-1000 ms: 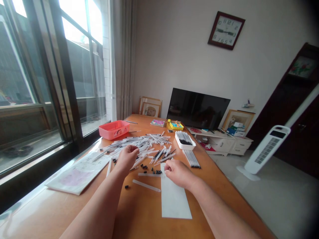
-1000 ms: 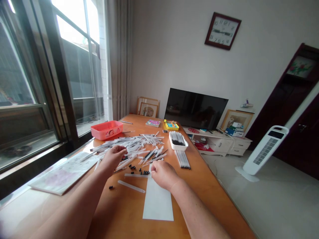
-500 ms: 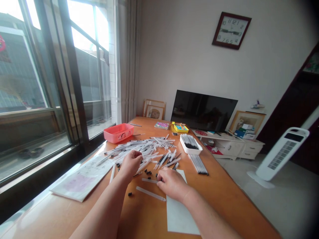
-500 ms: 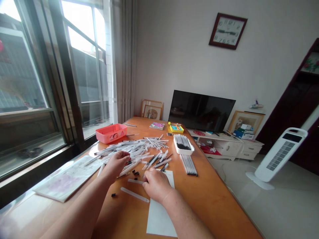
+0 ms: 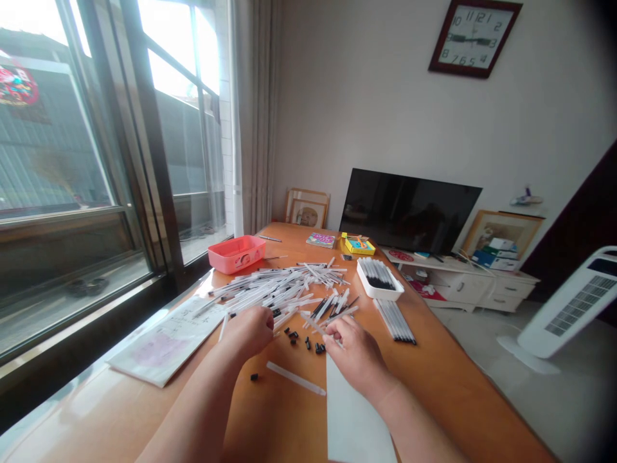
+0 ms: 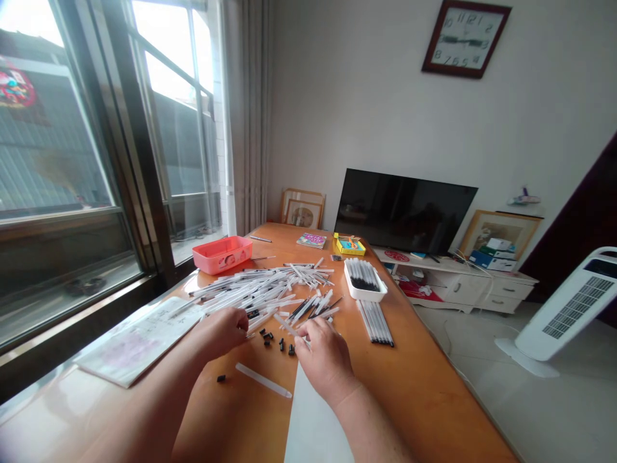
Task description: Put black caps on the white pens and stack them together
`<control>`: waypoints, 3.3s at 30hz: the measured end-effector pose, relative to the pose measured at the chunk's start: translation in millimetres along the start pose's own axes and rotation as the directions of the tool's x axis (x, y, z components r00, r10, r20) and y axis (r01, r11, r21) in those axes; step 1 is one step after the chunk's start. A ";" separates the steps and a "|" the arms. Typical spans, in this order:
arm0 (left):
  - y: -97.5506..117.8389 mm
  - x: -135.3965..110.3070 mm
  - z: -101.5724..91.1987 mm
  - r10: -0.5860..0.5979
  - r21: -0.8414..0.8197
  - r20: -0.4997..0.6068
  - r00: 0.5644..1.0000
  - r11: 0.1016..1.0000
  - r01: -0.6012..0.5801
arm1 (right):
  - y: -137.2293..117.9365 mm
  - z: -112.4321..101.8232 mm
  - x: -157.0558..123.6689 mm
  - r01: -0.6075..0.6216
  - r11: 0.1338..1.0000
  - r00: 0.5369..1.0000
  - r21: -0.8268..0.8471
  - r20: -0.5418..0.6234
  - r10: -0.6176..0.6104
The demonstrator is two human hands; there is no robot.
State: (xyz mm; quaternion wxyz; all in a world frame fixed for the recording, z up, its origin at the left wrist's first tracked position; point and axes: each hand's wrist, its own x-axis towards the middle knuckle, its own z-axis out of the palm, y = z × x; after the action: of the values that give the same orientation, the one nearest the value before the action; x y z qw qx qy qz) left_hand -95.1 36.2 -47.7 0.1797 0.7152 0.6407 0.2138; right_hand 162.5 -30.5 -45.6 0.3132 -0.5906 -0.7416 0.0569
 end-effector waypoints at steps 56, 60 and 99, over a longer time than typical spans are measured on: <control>43.3 -6.4 0.8 0.033 -0.951 0.140 0.990 0.284 0.125 | -8.7 -2.5 2.5 -0.416 0.482 0.903 0.771 0.414 0.117; 47.3 -10.4 2.9 0.066 -0.885 0.137 0.988 0.457 0.092 | -9.2 -2.0 1.7 -0.417 0.473 0.902 0.776 0.416 0.112; 27.6 1.5 15.1 0.170 -0.145 0.002 0.985 0.975 -0.168 | 5.2 -9.6 9.4 -0.383 0.247 0.923 0.890 0.362 0.130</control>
State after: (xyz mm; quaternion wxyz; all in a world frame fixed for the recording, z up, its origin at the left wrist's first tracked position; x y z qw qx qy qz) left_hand -63.7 34.8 -45.6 0.2168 0.7537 0.5592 0.2688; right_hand 171.0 -23.2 -36.6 0.5054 -0.3923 -0.4834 0.5975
